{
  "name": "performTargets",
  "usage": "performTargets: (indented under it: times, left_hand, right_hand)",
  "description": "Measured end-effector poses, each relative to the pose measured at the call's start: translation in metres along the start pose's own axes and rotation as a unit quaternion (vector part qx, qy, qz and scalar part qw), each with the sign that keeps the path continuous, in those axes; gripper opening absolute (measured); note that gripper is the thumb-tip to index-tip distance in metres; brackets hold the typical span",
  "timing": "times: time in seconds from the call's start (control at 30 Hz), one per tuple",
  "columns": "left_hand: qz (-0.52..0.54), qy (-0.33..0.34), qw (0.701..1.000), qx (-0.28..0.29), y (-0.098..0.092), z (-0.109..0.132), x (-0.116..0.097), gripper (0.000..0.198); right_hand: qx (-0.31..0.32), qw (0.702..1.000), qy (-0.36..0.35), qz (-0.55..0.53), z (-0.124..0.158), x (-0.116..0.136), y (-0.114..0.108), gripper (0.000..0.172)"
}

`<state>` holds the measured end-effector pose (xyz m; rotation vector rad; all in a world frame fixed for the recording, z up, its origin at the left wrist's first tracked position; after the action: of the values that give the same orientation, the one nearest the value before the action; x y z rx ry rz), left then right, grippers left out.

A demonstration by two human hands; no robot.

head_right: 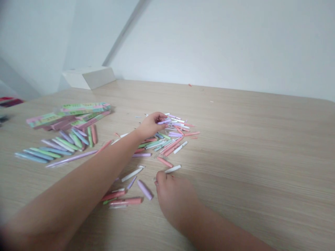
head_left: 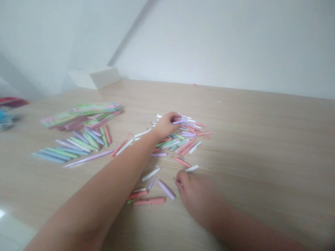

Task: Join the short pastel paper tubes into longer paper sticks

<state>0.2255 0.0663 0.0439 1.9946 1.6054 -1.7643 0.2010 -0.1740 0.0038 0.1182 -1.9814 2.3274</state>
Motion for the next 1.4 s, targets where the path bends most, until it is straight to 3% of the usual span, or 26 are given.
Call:
performTargets:
  times: [0.1,0.2,0.27,0.37,0.53,0.7,1.0,1.13,1.27,1.4]
  left_hand:
    - [0.065,-0.006,0.997,-0.036,-0.003,0.004,0.002,0.045]
    - [0.063,-0.006,0.997,-0.037,-0.003,0.007,-0.001,0.040]
    - [0.057,-0.004,0.998,-0.029,-0.002,0.010,-0.005,0.048]
    - [0.022,0.011,1.000,-0.014,-0.004,0.016,-0.013,0.057]
    - [-0.072,0.076,0.994,0.003,-0.004,0.028,-0.036,0.054]
    - [-0.104,0.086,0.991,-0.011,-0.005,0.033,-0.045,0.047]
    - [-0.171,0.135,0.976,0.002,-0.004,0.030,-0.055,0.013]
    - [-0.181,0.152,0.972,0.008,-0.001,0.029,-0.054,0.018]
    - [-0.188,0.117,0.975,-0.015,-0.003,0.017,-0.046,0.026]
    - [-0.232,0.105,0.967,0.008,0.008,0.000,-0.045,0.032]
  right_hand:
    - [-0.001,1.000,-0.005,0.001,0.000,0.001,-0.002,0.017]
    - [-0.001,1.000,0.000,0.001,0.000,0.000,-0.003,0.017]
    - [-0.005,1.000,0.000,0.000,0.000,0.001,-0.004,0.017]
    - [-0.011,1.000,-0.005,0.000,0.000,0.001,-0.004,0.016]
    - [0.001,1.000,0.000,0.000,-0.001,0.001,-0.001,0.015]
    - [-0.004,1.000,0.004,0.008,-0.002,0.000,-0.002,0.016]
    - [-0.014,1.000,-0.002,0.012,-0.001,0.000,0.001,0.013]
    - [-0.028,0.999,-0.010,0.017,0.000,0.002,-0.002,0.014]
    - [-0.019,1.000,-0.011,0.014,0.000,0.002,-0.003,0.014]
    - [-0.027,0.999,-0.021,0.012,0.000,0.004,-0.003,0.015]
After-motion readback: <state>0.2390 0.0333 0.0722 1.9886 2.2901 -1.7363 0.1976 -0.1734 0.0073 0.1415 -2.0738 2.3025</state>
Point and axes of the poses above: each hand's wrist, its own z-axis away from the middle knuckle, its own y-axis out of the palm, x = y × z, the point moved 10 cm from there along -z, towards the middle knuckle, and after that the axes turned 5 degrees about x, right-handed, at the moved point
